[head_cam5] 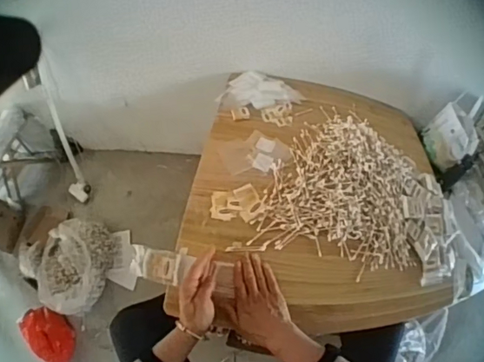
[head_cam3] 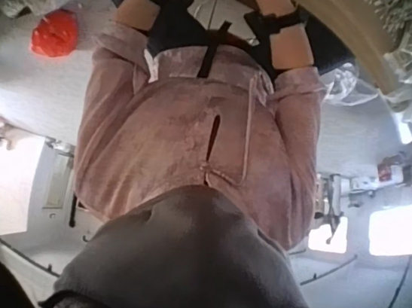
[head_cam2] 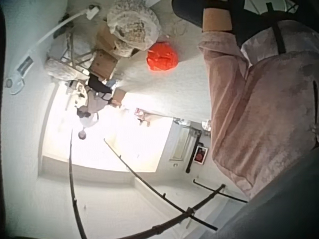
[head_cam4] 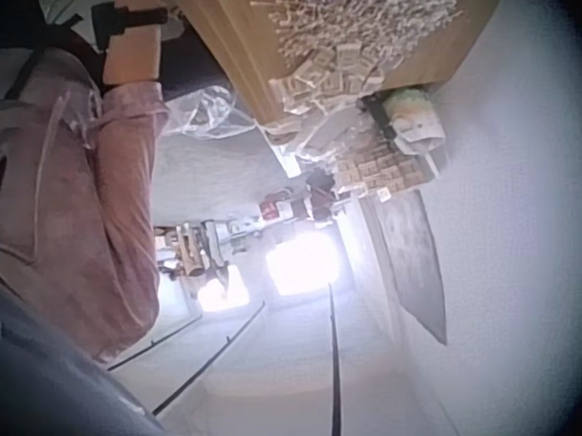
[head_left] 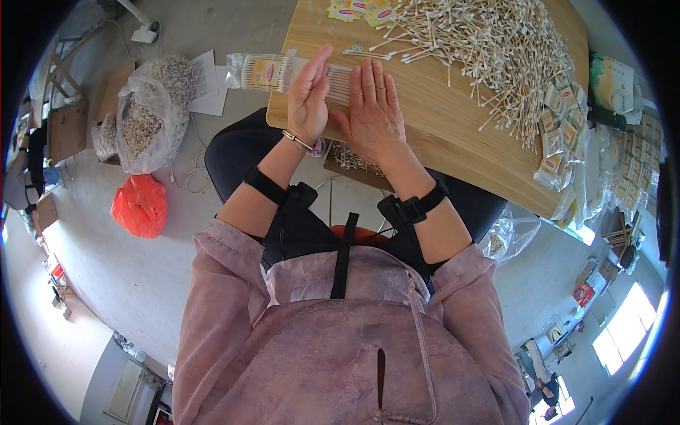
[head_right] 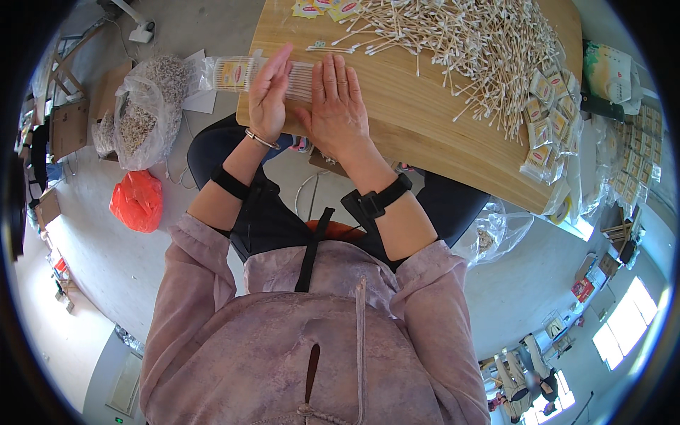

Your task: Packing bundles of cotton swabs into plastic bags and sealing them.

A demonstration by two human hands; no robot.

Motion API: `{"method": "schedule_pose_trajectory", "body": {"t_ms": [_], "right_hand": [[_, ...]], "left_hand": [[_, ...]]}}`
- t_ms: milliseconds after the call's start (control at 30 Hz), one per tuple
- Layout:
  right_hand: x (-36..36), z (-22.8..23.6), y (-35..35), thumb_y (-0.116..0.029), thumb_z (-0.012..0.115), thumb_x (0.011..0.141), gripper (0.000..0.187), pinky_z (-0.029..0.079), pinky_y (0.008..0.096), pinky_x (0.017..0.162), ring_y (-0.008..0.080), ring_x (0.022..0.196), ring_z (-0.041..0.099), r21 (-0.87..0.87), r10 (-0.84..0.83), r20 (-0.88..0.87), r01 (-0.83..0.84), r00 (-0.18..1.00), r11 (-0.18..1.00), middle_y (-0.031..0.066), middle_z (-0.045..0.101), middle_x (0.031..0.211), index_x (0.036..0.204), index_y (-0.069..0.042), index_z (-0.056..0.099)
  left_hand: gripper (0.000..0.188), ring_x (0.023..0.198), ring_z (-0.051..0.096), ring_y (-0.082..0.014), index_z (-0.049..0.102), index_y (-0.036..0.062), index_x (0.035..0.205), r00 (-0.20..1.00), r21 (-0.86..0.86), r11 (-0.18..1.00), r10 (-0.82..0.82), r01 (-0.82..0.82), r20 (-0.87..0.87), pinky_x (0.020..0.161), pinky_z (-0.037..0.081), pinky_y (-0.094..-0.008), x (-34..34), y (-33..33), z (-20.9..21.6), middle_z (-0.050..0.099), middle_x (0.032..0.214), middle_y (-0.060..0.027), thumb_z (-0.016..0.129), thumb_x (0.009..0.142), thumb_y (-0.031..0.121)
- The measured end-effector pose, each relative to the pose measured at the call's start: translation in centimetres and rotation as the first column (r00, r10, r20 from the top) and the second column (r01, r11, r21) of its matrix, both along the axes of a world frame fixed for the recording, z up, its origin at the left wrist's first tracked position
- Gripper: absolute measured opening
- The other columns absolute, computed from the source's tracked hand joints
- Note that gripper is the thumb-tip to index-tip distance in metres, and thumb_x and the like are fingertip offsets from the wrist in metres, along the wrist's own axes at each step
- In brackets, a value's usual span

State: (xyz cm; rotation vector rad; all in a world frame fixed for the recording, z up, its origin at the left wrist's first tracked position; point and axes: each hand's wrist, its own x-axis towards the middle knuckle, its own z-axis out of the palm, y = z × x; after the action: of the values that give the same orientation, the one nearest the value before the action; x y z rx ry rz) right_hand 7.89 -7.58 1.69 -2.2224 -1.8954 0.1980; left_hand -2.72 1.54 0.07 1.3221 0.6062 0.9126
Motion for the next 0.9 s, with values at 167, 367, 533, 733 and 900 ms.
{"method": "schedule_pose_trajectory", "body": {"t_ms": [167, 367, 533, 733, 900], "right_hand": [[0.0, -0.2, 0.0, -0.043, 0.052, 0.088, 0.076, 0.012, 0.0439, 0.114, 0.034, 0.14, 0.015, 0.024, 0.003, -0.068, -0.002, 0.998, 1.0, 0.0218, 0.02, 0.148, 0.14, 0.004, 0.025], [0.3, 0.3, -0.6, -0.033, 0.055, 0.087, 0.067, 0.013, 0.0455, 0.113, 0.032, 0.139, 0.018, 0.147, 0.002, -0.084, 0.01, 0.996, 0.989, 0.016, 0.024, 0.149, 0.14, -0.002, 0.031], [-0.8, 1.1, -2.2, -0.044, 0.054, 0.085, 0.069, 0.012, 0.0447, 0.114, 0.0268, 0.14, 0.019, 0.045, 0.137, 0.041, -0.139, 0.99, 0.989, 0.01, 0.027, 0.149, 0.138, -0.003, 0.037], [-1.0, 0.6, -1.7, -0.062, 0.043, 0.083, 0.083, 0.01, 0.0441, 0.114, 0.0252, 0.141, 0.017, -0.006, 0.106, 0.026, -0.106, 0.994, 0.994, 0.0112, 0.027, 0.149, 0.139, -0.001, 0.034], [-0.9, 0.5, -1.2, -0.067, 0.039, 0.082, 0.089, 0.009, 0.0446, 0.114, 0.027, 0.141, 0.017, -0.036, 0.111, 0.072, -0.108, 0.991, 0.993, 0.0154, 0.026, 0.148, 0.14, 0.001, 0.031]], "left_hand": [[0.056, 0.135, 0.031, -0.0232, 0.038, -0.0036, 0.135, 0.995, -0.097, 0.995, -0.023, 0.033, 0.1, 0.113, 0.022, -0.0356, -0.4, 0.3, -0.2, 0.038, 0.142, -0.0135, 0.035, 0.08, -0.009], [0.053, 0.134, 0.033, -0.0222, 0.04, -0.0046, 0.134, 0.986, -0.201, 0.98, 0.048, -0.016, 0.158, 0.112, 0.024, -0.034, -0.3, 0.3, -0.4, 0.039, 0.141, -0.0138, 0.034, 0.081, -0.008], [0.049, 0.134, 0.032, -0.0233, 0.04, -0.005, 0.134, 0.979, -0.292, 0.956, 0.073, -0.015, 0.189, 0.112, 0.024, -0.0343, -0.2, 0.3, -0.4, 0.039, 0.141, -0.0153, 0.032, 0.085, -0.005], [0.044, 0.135, 0.032, -0.0238, 0.04, -0.0048, 0.133, 0.987, -0.226, 0.974, 0.049, -0.013, 0.153, 0.113, 0.022, -0.0352, -0.2, 0.2, -0.1, 0.038, 0.141, -0.0162, 0.033, 0.09, -0.001], [0.043, 0.135, 0.032, -0.0247, 0.04, -0.0053, 0.133, 0.988, -0.225, 0.974, 0.045, -0.011, 0.15, 0.113, 0.022, -0.0355, -0.3, 0.2, -0.2, 0.038, 0.141, -0.0162, 0.033, 0.09, 0.0]]}}
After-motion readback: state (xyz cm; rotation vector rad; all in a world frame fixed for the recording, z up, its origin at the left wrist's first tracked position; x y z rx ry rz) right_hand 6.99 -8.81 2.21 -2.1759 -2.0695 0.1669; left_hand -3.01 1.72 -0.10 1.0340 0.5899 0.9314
